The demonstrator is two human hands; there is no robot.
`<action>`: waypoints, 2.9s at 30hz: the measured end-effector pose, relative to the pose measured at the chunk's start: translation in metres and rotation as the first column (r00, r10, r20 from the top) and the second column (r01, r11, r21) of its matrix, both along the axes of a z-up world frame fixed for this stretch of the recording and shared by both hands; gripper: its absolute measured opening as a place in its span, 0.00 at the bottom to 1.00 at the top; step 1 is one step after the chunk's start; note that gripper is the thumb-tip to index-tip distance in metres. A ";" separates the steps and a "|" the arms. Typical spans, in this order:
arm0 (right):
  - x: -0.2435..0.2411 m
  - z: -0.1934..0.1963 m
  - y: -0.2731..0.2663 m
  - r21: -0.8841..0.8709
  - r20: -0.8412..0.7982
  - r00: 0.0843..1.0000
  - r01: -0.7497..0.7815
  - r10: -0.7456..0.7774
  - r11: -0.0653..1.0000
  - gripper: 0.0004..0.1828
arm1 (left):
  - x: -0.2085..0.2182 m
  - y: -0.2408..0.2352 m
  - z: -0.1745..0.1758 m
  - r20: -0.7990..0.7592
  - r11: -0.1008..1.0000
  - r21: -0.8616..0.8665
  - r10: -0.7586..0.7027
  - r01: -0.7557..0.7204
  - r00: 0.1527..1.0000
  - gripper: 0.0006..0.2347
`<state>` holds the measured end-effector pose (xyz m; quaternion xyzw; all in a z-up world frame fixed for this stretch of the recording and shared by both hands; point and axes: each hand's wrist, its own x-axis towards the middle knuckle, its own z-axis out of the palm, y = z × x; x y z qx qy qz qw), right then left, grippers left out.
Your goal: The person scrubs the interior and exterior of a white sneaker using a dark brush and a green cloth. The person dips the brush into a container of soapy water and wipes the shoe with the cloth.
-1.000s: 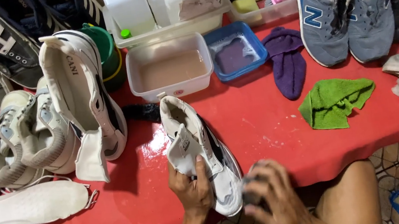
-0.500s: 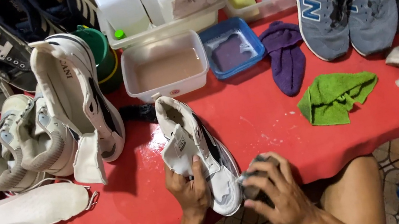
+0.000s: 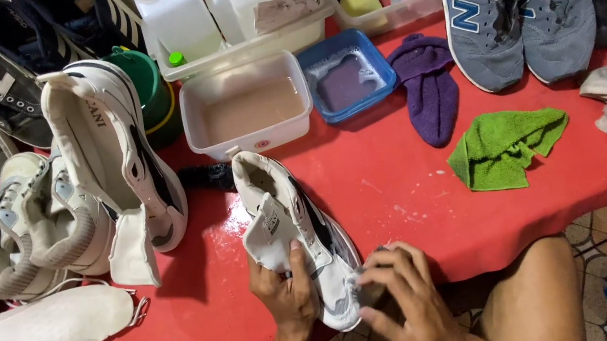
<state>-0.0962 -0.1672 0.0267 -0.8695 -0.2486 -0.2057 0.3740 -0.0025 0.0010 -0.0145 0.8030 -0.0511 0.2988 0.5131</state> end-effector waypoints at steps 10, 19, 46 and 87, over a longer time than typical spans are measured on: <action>-0.016 -0.035 0.003 -0.027 -0.061 0.997 -0.039 0.037 0.999 0.25 | -0.001 -0.001 0.009 0.007 1.000 -0.021 0.004 -0.004 1.000 0.09; -0.013 -0.011 -0.001 -0.210 -0.033 0.991 -0.136 0.132 0.968 0.23 | 0.002 -0.002 0.013 0.049 0.999 -0.026 -0.028 0.029 0.998 0.10; -0.015 -0.024 -0.006 -0.162 -0.086 0.995 -0.064 0.051 0.985 0.24 | 0.002 -0.002 0.004 0.035 0.998 -0.063 -0.029 0.031 0.999 0.08; -0.013 -0.030 0.007 -0.037 -0.011 0.974 0.226 -0.226 0.973 0.20 | 0.000 -0.002 0.012 0.004 0.998 -0.052 -0.019 0.019 1.000 0.11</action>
